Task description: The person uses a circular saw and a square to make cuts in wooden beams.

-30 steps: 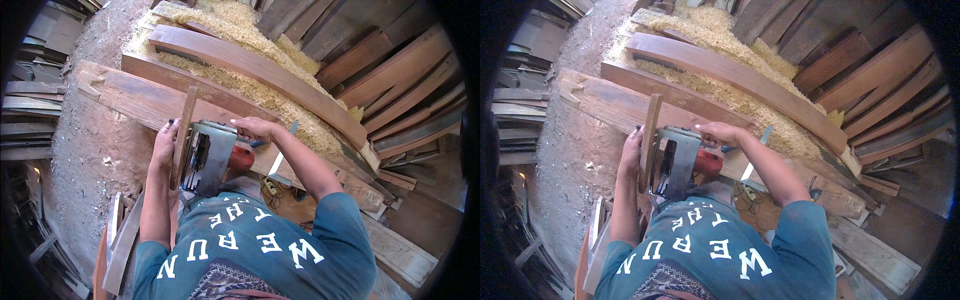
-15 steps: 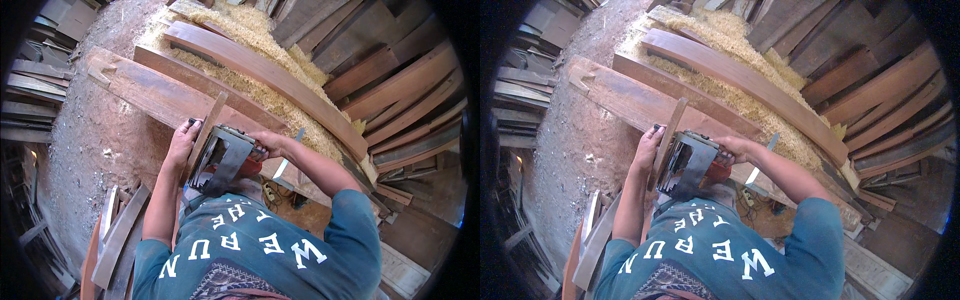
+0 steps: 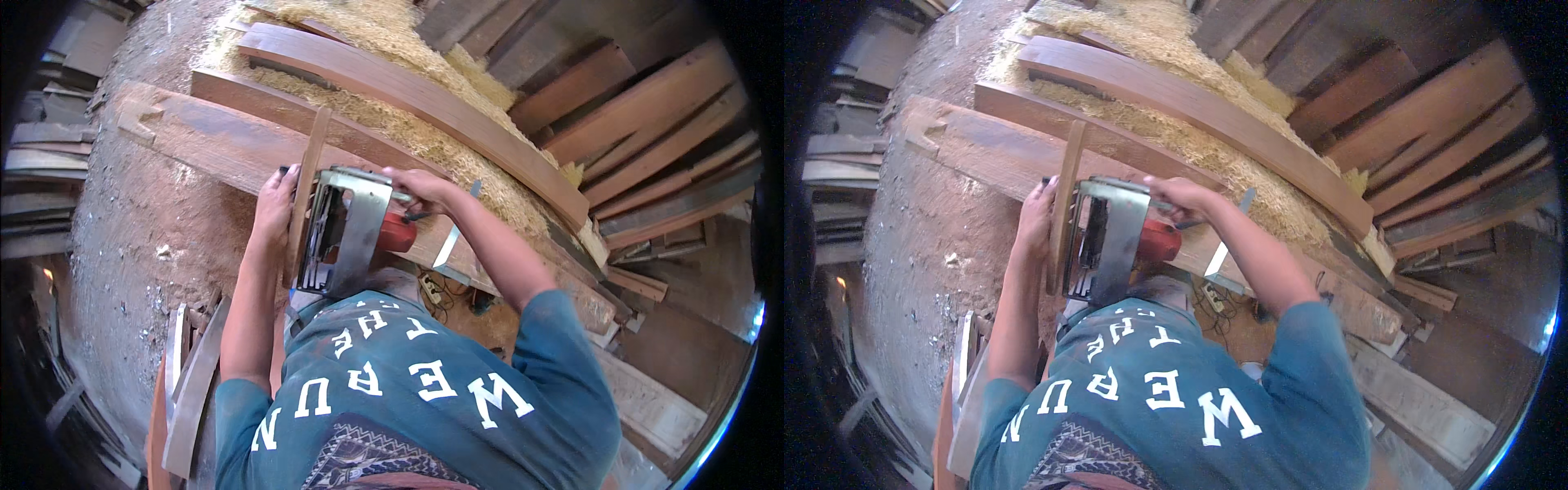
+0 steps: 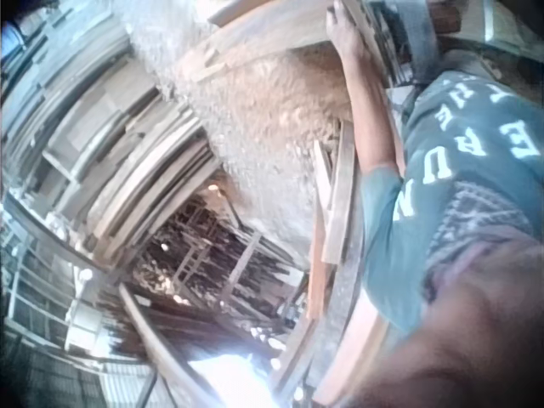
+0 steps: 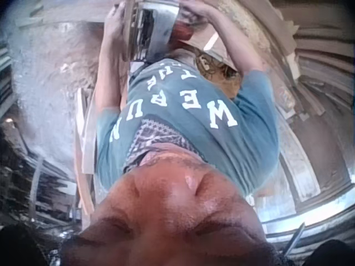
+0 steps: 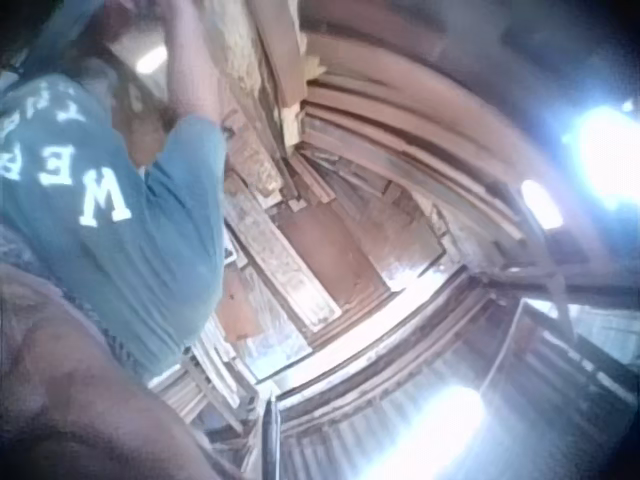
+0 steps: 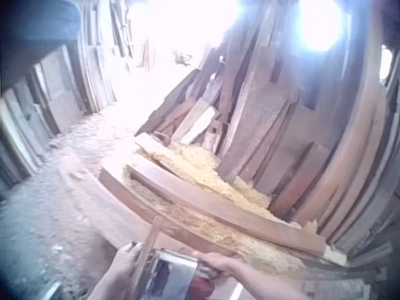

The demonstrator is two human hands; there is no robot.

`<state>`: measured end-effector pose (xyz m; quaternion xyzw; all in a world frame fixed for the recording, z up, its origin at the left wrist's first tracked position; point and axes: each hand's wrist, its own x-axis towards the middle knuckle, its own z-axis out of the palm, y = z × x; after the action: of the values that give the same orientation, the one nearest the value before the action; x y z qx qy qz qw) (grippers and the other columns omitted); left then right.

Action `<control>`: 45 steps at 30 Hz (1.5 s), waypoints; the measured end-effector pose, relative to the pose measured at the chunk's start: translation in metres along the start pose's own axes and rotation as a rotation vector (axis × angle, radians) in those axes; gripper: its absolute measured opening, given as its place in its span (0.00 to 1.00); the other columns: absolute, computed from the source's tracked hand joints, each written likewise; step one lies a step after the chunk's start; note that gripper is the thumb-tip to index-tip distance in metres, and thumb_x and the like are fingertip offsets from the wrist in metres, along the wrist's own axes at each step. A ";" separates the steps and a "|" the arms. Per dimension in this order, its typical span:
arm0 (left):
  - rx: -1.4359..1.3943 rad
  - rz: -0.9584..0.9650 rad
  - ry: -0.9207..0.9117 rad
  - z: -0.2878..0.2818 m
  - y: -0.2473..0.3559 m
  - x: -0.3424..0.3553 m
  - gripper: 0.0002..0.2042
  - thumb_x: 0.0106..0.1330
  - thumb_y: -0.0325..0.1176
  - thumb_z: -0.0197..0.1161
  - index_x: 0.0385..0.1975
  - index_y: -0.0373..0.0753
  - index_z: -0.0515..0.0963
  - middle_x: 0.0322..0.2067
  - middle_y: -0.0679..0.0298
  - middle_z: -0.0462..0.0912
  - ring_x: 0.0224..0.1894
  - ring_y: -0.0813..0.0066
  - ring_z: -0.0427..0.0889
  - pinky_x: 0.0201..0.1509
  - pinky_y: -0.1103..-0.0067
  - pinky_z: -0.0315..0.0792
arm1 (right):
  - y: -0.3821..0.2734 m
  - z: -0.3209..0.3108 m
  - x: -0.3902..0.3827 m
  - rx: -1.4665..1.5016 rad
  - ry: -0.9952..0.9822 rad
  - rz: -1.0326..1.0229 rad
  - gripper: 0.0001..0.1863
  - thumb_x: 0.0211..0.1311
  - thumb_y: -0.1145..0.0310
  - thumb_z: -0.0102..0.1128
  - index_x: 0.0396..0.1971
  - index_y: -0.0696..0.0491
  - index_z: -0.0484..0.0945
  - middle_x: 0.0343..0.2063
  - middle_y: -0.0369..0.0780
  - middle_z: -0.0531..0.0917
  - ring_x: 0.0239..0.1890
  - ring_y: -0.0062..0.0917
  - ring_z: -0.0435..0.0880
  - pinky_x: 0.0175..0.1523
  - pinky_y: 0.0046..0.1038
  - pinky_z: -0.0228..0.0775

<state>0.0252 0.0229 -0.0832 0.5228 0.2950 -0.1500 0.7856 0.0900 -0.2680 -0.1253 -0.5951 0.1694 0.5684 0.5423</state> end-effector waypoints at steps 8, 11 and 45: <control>-0.273 -0.059 -0.051 -0.028 -0.007 0.039 0.14 0.78 0.42 0.50 0.43 0.37 0.76 0.28 0.64 0.80 0.25 0.75 0.79 0.30 0.78 0.79 | 0.224 -0.080 0.027 -0.672 1.289 -0.149 0.19 0.58 0.59 0.65 0.40 0.60 0.78 0.36 0.55 0.84 0.42 0.50 0.83 0.50 0.48 0.72; -0.314 -0.064 -0.077 -0.027 0.003 0.038 0.16 0.80 0.41 0.44 0.45 0.34 0.74 0.31 0.59 0.81 0.30 0.70 0.83 0.32 0.73 0.82 | 0.257 -0.059 0.031 -0.632 1.375 -0.071 0.19 0.55 0.63 0.68 0.41 0.59 0.77 0.35 0.55 0.82 0.45 0.50 0.81 0.54 0.47 0.71; -0.380 -0.123 -0.106 -0.040 -0.009 0.093 0.15 0.78 0.41 0.49 0.49 0.34 0.73 0.37 0.58 0.80 0.36 0.66 0.83 0.43 0.68 0.84 | -0.024 0.061 -0.075 -1.163 0.721 -1.000 0.20 0.57 0.68 0.70 0.52 0.45 0.83 0.31 0.41 0.75 0.36 0.34 0.73 0.45 0.36 0.64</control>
<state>0.0802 0.0625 -0.1585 0.3373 0.3076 -0.1666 0.8740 0.0569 -0.2392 -0.0360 -0.9290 -0.2707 0.0337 0.2502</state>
